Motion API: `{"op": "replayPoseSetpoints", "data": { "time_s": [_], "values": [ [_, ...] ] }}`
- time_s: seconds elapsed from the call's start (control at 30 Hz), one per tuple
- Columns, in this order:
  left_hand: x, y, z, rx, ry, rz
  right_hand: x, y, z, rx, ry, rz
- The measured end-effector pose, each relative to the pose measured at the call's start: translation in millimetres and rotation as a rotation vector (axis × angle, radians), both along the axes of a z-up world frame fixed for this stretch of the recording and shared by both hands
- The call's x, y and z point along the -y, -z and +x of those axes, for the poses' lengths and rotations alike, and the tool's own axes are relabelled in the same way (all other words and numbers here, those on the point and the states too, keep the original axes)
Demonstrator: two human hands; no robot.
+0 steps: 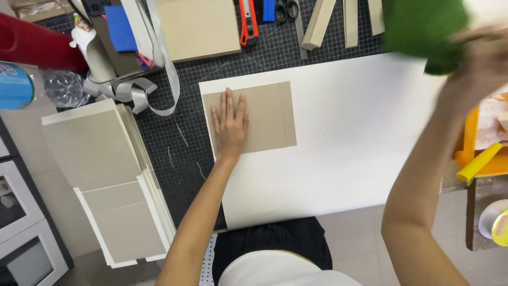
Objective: The person assembles a small paper craft by placing a square piece of brown paper on a white sheet, adding two narrow strips to the sides, and pressing them down. They use a small roller to smooth the paper and then use a blue plastic scraper to smooth the white sheet.
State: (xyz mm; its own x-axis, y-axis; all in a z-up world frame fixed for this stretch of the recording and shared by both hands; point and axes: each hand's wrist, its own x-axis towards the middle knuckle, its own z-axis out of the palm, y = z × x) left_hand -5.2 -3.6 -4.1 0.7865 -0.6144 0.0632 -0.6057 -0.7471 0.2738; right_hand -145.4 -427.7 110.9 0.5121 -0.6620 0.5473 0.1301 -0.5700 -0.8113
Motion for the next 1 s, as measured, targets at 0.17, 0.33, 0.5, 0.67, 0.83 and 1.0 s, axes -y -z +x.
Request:
{"op": "replayPoseSetpoints", "data": {
  "time_s": [0.17, 0.33, 0.5, 0.67, 0.83, 1.0],
  "values": [
    [3.0, 4.8, -3.7, 0.001, -0.057, -0.031, -129.4, 96.9, 38.2, -0.383, -0.184, -0.619],
    [2.0, 4.5, -3.7, 0.032, -0.054, -0.022, -196.5, 116.7, 56.9, -0.704, -0.011, -0.906],
    [-0.9, 8.7, -2.1, 0.031, -0.045, 0.004, -208.2, 106.4, 42.4, -0.817, -0.108, -0.889],
    [0.9, 11.1, -1.3, 0.033, -0.045, -0.001, -224.9, 97.6, -13.4, -0.925, -0.206, -0.839],
    [1.2, 5.2, -0.9, 0.063, -0.032, -0.049, -150.1, 66.6, -55.7, -0.91, -0.676, 0.172],
    [3.7, 23.8, -3.6, 0.137, -0.034, -0.034, 228.5, 49.1, -88.0, -0.639, -0.223, 0.477]
  ]
}}
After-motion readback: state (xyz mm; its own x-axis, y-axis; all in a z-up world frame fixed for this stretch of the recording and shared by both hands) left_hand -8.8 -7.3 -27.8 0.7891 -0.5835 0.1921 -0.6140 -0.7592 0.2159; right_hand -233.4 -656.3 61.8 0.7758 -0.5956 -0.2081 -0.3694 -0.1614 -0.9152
